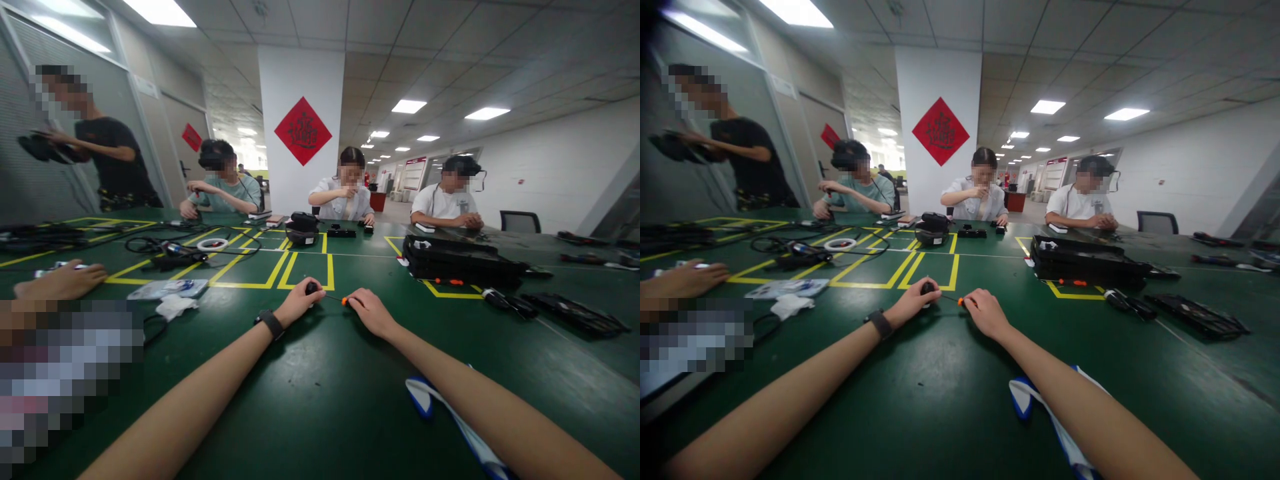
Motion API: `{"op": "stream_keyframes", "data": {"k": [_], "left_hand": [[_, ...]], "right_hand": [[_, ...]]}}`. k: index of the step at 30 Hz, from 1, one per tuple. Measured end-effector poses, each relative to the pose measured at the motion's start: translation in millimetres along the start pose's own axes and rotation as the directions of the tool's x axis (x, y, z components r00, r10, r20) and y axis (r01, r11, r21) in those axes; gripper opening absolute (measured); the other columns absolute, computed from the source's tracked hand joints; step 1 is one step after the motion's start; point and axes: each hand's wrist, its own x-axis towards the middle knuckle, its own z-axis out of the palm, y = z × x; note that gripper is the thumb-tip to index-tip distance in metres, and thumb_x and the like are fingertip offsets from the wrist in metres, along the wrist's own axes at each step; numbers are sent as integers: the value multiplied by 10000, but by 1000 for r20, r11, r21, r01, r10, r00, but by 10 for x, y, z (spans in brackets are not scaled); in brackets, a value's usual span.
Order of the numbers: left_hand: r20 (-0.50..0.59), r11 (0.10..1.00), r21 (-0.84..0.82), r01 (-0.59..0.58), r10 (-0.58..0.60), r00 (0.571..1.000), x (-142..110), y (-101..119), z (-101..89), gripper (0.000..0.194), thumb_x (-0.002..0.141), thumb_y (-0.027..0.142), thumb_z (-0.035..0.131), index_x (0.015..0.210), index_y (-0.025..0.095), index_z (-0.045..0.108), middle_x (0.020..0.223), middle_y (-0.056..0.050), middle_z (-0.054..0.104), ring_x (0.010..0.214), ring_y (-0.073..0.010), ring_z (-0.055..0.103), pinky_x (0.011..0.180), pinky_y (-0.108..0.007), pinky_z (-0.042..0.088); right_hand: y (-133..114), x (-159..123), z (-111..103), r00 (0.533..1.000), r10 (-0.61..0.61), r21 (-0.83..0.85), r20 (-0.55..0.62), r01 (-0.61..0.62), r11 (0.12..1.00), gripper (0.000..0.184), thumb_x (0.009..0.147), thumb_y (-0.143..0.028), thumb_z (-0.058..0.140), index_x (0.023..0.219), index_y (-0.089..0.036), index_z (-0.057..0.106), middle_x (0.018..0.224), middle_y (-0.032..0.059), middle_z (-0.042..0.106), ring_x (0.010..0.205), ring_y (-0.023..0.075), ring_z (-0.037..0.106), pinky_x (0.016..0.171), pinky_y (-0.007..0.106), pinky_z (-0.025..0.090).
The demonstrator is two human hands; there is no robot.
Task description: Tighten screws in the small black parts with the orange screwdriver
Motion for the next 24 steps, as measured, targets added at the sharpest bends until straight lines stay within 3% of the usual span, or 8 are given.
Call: {"op": "stream_keyframes", "data": {"k": [3, 8, 24], "left_hand": [[-7, 1000, 9, -13, 13, 1000, 5, 0, -5, 262, 705, 402, 563, 832, 175, 533, 705, 20, 556, 642, -108, 511, 599, -225, 412], [-1, 1000, -4, 1, -1, 1000, -1, 24, -5, 267, 715, 412, 551, 832, 172, 530, 683, 21, 555, 622, -108, 512, 590, -226, 407], [-12, 1000, 5, -4, 4, 1000, 2, 5, -3, 267, 713, 412, 555, 828, 172, 534, 689, 18, 558, 628, -110, 517, 607, -232, 413]], "right_hand": [[8, 3, -3, 1000, -24, -12, 12, 24, 1000, 253, 868, -277, 397, 806, -170, 617, 849, 47, 584, 841, 151, 500, 789, 295, 365], [0, -17, -13, 998, -54, -17, -20, 54, 998, 161, 826, -274, 481, 861, -176, 604, 882, 43, 577, 856, 158, 494, 786, 299, 364], [-41, 6, -6, 999, -51, -154, -19, 48, 987, 150, 802, -309, 536, 850, -181, 599, 853, 40, 595, 834, 164, 500, 763, 299, 340]]}}
